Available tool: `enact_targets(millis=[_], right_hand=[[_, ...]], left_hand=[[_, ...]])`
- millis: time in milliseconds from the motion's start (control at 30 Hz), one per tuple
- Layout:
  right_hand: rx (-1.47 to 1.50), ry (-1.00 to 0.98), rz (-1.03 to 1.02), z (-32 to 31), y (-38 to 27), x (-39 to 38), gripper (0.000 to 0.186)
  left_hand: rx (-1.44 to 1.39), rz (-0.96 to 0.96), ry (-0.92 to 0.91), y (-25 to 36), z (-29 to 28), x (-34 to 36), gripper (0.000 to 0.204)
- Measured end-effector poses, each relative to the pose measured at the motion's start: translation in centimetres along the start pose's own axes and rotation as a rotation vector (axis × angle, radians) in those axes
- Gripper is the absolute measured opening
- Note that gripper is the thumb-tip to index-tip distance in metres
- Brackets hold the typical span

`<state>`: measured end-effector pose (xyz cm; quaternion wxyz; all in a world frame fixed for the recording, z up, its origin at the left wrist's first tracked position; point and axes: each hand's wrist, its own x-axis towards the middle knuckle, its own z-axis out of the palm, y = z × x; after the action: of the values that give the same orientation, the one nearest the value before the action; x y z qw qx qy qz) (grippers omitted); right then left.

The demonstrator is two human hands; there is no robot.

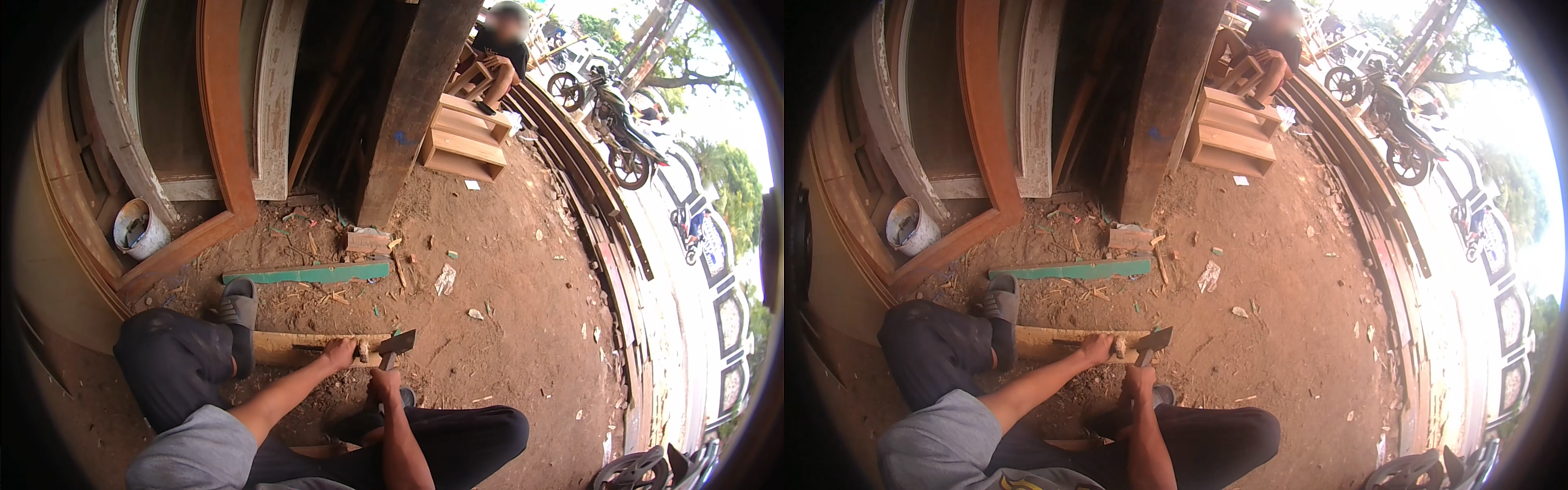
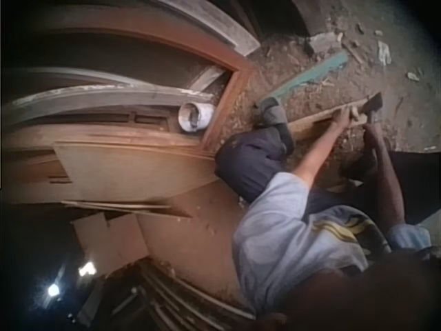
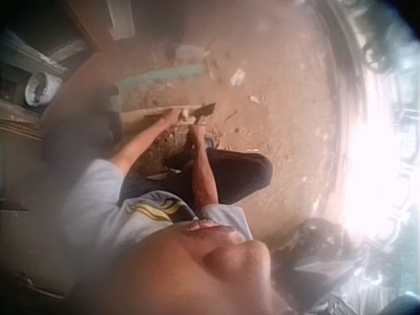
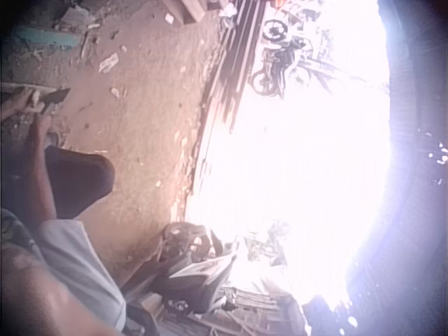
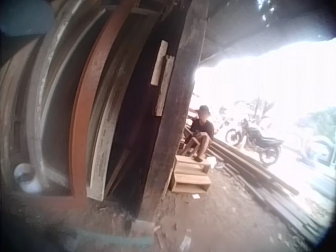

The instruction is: The person sits on the ground and uses a small axe to repeatedly strike and shape a small piece of wood held in their left hand. Wood chips accumulate on the ground as the person continues to carve the wood.

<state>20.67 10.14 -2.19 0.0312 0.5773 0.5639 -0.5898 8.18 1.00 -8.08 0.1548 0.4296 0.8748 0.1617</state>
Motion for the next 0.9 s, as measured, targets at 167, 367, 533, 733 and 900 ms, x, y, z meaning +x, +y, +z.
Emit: enact_targets(millis=[167, 367, 533, 733, 900], right_hand=[[-0.005, 0.002, 0.005, -0.2, -0.2, -0.2, 0.017], [-0.025, 0.016, 0.001, -0.2, -0.3, -0.2, 0.018], [-0.018, 0.009, -0.012, -0.2, 0.0, 0.0, 0.017], [-0.02, 0.016, -0.006, 0.0, 0.3, 0.4, 0.016], [-0.005, 0.009, 0.016, 0.0, 0.4, 0.5, 0.016]], left_hand=[[0.01, -0.016, -0.056, 0.4, -0.5, 0.0, 0.027], [-0.001, 0.0, -0.044, 0.5, -0.6, -0.1, 0.022], [0.0, -0.003, -0.062, 0.4, -0.3, 0.1, 0.019], [-0.022, 0.006, -0.013, 0.2, 0.1, 0.0, 0.017], [-0.021, 0.015, 0.021, 0.0, 0.3, -0.3, 0.018]])
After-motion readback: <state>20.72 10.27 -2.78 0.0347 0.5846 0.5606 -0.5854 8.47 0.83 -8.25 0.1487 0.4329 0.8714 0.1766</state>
